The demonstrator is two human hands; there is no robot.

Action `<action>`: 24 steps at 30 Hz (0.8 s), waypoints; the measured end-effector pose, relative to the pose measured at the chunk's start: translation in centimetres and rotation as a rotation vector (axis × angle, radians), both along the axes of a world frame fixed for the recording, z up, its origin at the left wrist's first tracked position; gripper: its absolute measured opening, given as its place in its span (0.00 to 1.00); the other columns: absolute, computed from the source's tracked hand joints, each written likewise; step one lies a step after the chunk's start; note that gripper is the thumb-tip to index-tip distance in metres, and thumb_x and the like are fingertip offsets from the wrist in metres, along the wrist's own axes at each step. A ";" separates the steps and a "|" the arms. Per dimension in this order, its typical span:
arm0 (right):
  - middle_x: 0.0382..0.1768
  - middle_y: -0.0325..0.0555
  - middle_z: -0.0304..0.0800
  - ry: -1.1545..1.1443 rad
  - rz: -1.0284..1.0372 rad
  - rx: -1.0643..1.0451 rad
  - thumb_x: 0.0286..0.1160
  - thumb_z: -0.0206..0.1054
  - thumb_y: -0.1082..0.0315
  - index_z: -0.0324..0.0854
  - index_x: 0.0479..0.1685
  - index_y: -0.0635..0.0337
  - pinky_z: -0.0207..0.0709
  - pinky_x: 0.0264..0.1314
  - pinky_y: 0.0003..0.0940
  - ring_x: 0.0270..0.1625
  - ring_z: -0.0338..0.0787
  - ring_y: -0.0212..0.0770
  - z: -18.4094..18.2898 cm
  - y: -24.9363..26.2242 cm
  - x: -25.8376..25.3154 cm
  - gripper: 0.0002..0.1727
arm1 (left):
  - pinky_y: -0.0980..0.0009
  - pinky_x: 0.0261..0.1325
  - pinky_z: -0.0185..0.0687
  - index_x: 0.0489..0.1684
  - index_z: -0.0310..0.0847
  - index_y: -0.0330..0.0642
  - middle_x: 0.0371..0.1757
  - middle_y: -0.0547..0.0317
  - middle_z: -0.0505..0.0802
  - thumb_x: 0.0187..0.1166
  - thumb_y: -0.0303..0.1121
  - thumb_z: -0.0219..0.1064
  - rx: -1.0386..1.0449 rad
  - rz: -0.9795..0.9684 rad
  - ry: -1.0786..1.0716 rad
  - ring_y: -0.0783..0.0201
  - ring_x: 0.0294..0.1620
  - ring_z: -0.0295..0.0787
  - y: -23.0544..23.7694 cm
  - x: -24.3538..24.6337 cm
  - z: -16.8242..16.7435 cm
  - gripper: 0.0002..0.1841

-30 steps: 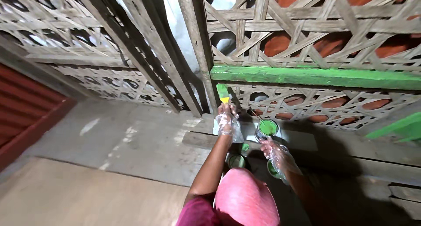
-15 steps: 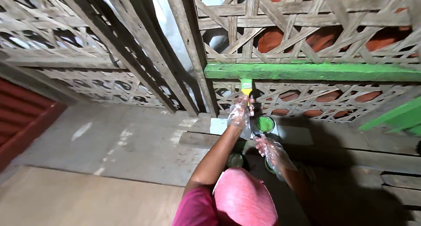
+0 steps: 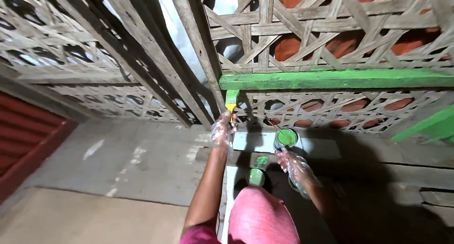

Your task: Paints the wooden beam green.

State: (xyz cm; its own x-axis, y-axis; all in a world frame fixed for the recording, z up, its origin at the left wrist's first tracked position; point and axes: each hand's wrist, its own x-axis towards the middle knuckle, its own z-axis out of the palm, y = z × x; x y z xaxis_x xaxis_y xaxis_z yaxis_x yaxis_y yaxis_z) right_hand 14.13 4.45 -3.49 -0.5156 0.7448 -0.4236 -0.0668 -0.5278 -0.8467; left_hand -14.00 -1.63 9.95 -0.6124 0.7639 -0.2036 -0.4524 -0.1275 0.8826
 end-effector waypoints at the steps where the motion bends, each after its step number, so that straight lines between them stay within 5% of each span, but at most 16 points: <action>1: 0.43 0.48 0.94 0.010 0.001 0.006 0.93 0.54 0.55 0.86 0.60 0.64 0.81 0.29 0.26 0.29 0.87 0.34 0.0 -0.1 0.0 0.22 | 0.79 0.22 0.75 0.62 0.80 0.46 0.40 0.58 0.89 0.91 0.39 0.56 0.026 0.009 -0.003 0.72 0.22 0.78 -0.4 0.0 -0.1 0.12; 4: 0.44 0.49 0.94 0.018 -0.009 0.019 0.93 0.55 0.56 0.86 0.60 0.64 0.80 0.28 0.26 0.28 0.86 0.34 0.1 -0.1 -0.2 0.22 | 0.76 0.23 0.78 0.66 0.77 0.41 0.36 0.55 0.88 0.92 0.34 0.54 0.043 0.053 0.084 0.70 0.22 0.79 -1.5 1.0 0.9 0.14; 7: 0.46 0.49 0.95 0.031 -0.007 0.036 0.93 0.55 0.56 0.86 0.59 0.65 0.81 0.29 0.26 0.29 0.87 0.34 0.1 -0.1 -0.4 0.21 | 0.74 0.29 0.80 0.76 0.76 0.47 0.43 0.56 0.91 0.90 0.36 0.59 -0.120 0.098 0.470 0.69 0.26 0.81 -1.9 0.7 1.4 0.18; 10: 0.47 0.48 0.95 0.028 0.013 0.070 0.93 0.54 0.56 0.86 0.59 0.65 0.83 0.31 0.27 0.31 0.88 0.34 0.7 -0.2 -0.3 0.21 | 0.57 0.58 0.87 0.80 0.76 0.51 0.64 0.54 0.92 0.86 0.38 0.66 -0.247 0.136 0.990 0.60 0.53 0.91 -2.4 -1.2 2.2 0.23; 12: 0.46 0.47 0.95 0.015 0.018 0.094 0.93 0.55 0.57 0.85 0.60 0.64 0.82 0.31 0.26 0.30 0.88 0.33 1.3 -0.3 -0.3 0.20 | 0.45 0.71 0.82 0.77 0.79 0.45 0.71 0.48 0.89 0.85 0.37 0.67 -0.271 0.170 1.332 0.50 0.67 0.89 -2.0 -2.6 3.9 0.22; 19: 0.44 0.48 0.94 0.056 0.055 0.109 0.92 0.57 0.59 0.86 0.59 0.66 0.82 0.30 0.25 0.29 0.87 0.33 1.0 -0.4 -0.4 0.19 | 0.38 0.65 0.80 0.75 0.82 0.67 0.64 0.50 0.91 0.86 0.44 0.62 -0.630 -0.116 1.776 0.44 0.64 0.88 1.4 -4.9 12.0 0.19; 24: 0.41 0.47 0.94 0.047 0.086 0.111 0.91 0.58 0.58 0.87 0.58 0.65 0.81 0.30 0.25 0.29 0.86 0.32 1.8 -0.8 -1.1 0.19 | 0.40 0.64 0.81 0.69 0.86 0.63 0.63 0.52 0.92 0.84 0.42 0.63 -0.817 -0.321 1.919 0.44 0.63 0.89 4.5 -6.1 15.2 0.17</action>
State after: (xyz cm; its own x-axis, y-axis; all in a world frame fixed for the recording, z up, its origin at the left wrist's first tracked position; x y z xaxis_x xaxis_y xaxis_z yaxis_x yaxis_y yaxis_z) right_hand 13.04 3.60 -1.72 -0.5972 0.7378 -0.3147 -0.0664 -0.4365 -0.8972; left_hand -20.07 2.89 25.18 -0.3088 0.9451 0.1066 0.9484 0.3145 -0.0412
